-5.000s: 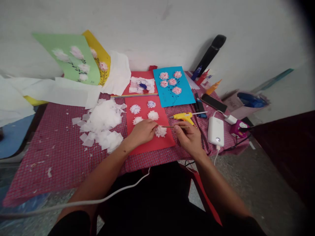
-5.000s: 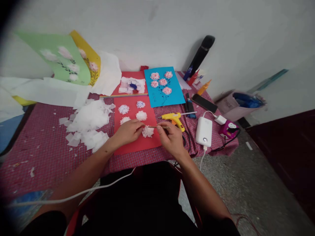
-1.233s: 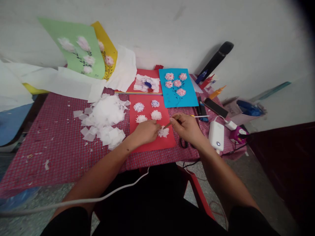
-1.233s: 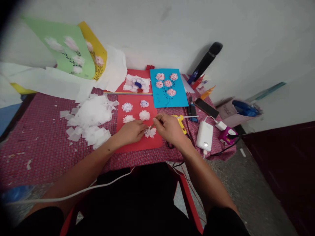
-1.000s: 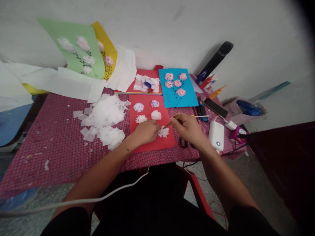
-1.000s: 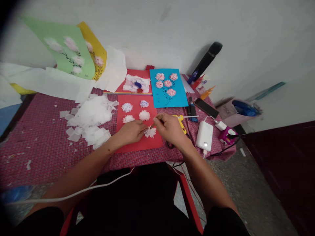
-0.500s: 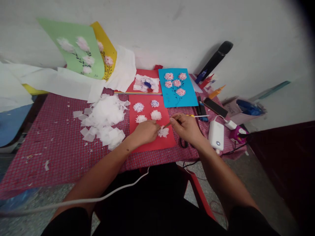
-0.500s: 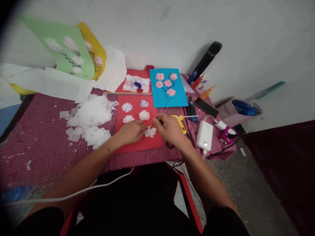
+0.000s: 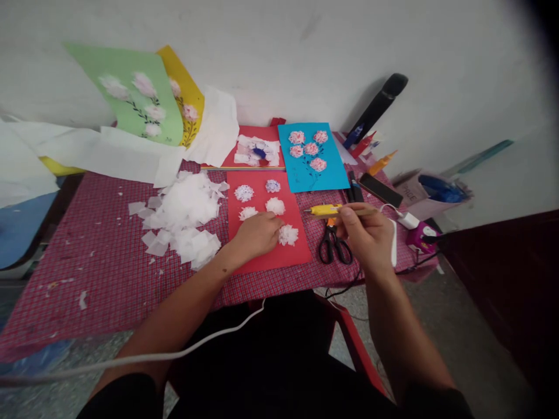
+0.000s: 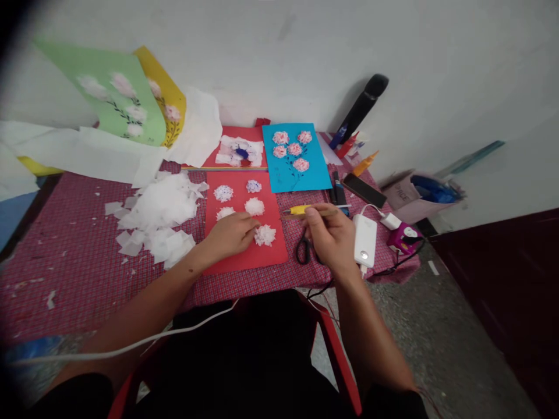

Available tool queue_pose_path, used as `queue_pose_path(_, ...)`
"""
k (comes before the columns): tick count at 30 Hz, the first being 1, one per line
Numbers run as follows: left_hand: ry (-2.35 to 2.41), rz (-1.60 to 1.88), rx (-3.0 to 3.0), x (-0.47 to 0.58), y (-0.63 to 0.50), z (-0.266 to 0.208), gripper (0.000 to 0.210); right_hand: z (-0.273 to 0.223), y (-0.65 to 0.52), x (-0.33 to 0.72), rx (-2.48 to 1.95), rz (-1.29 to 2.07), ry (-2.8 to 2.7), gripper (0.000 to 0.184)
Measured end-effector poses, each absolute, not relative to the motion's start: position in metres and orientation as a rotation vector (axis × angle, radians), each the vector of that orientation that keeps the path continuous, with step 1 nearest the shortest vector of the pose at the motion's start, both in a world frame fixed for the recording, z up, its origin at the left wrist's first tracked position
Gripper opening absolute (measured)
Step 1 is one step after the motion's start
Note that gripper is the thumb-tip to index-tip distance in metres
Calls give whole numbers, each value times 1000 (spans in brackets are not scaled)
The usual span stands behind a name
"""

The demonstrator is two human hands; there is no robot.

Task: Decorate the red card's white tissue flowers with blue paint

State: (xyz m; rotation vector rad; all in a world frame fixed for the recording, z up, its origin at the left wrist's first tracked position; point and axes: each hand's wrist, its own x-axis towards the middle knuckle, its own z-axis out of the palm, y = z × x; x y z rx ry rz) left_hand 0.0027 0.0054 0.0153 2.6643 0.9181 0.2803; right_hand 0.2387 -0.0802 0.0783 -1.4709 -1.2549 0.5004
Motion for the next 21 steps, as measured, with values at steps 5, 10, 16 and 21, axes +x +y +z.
queue_pose_path(5,916,276,2685,5,2,13,44,67,-107,260,-1309,463,-958,20)
queue_pose_path(10,923,134,2735,8,1,12,46,71,-129,275,-1218,353,-782,13)
queue_pose_path(16,938,94,2772,10,2,10,48,70,-146,276,-1165,348,-720,6)
queue_pose_path(21,932,69,2784,10,1,12,46,47,-150,265,-1298,486,-831,10)
